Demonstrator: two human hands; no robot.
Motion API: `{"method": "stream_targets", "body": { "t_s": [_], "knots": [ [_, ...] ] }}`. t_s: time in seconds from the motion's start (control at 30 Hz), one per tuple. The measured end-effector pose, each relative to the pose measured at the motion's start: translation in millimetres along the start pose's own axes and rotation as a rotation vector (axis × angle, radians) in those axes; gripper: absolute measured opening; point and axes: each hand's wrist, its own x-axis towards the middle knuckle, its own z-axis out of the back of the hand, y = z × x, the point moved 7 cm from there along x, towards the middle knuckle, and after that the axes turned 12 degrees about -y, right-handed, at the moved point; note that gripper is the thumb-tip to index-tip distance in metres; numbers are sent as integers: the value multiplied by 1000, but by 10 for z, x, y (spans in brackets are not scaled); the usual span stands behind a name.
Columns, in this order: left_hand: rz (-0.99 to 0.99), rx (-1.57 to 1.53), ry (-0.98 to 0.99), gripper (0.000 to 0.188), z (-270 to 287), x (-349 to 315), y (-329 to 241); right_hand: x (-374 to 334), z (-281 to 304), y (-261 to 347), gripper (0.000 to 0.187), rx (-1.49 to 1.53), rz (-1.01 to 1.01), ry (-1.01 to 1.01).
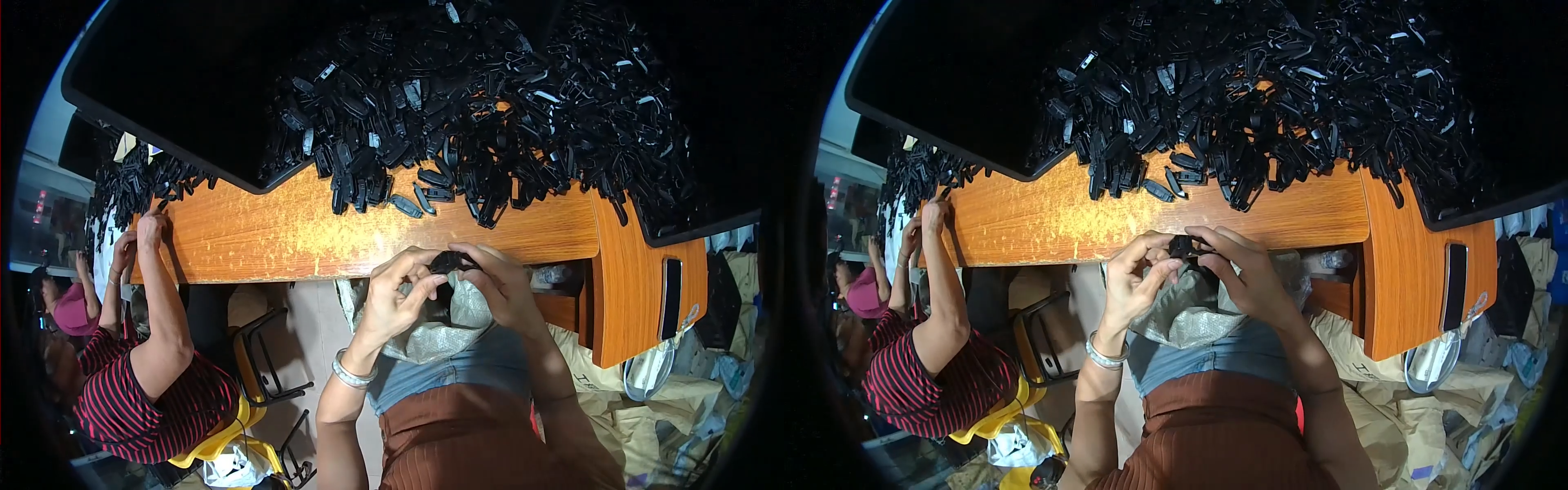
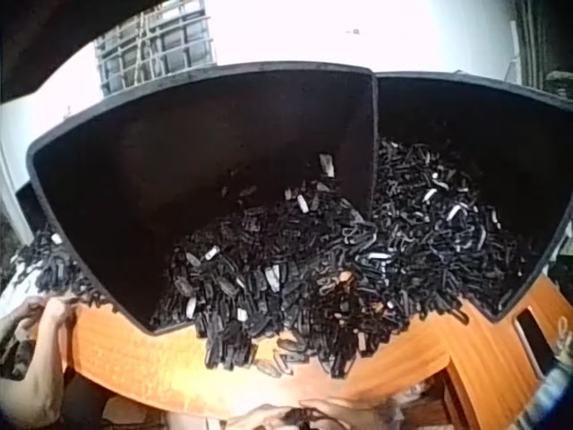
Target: Sorting small black plastic components from a large pile on a table into a collection bag.
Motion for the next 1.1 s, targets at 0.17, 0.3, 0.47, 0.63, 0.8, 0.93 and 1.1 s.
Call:
{"method": "stream_targets", "body": {
  "t_s": [0.17,0.3,0.47,0.63,0.8,0.93,1.1],
  "knots": [
    [69,-31,-17,22,-29,-23,-22,-12,-6,191,34,-186,123,-4],
    [58,-23,-141,26,-116,-18,-159,-19,-52,223,39,-232,192,-142],
    [-7,3,-106,24,-113,-37,-211,-95,-39,142,37,-105,92,-158],
    [239,-462,-13,25,-159,-162,-69,-279,55,0,22,343,-251,-192],
    [425,-553,34,32,-123,-314,133,-383,26,-132,17,407,-303,-210],
    [-292,422,-89,33,229,-59,-461,-535,-120,-364,19,206,-366,101],
    [-646,471,-696,48,1252,-33,-1694,-970,-721,-394,40,770,-835,490]
  ]
}}
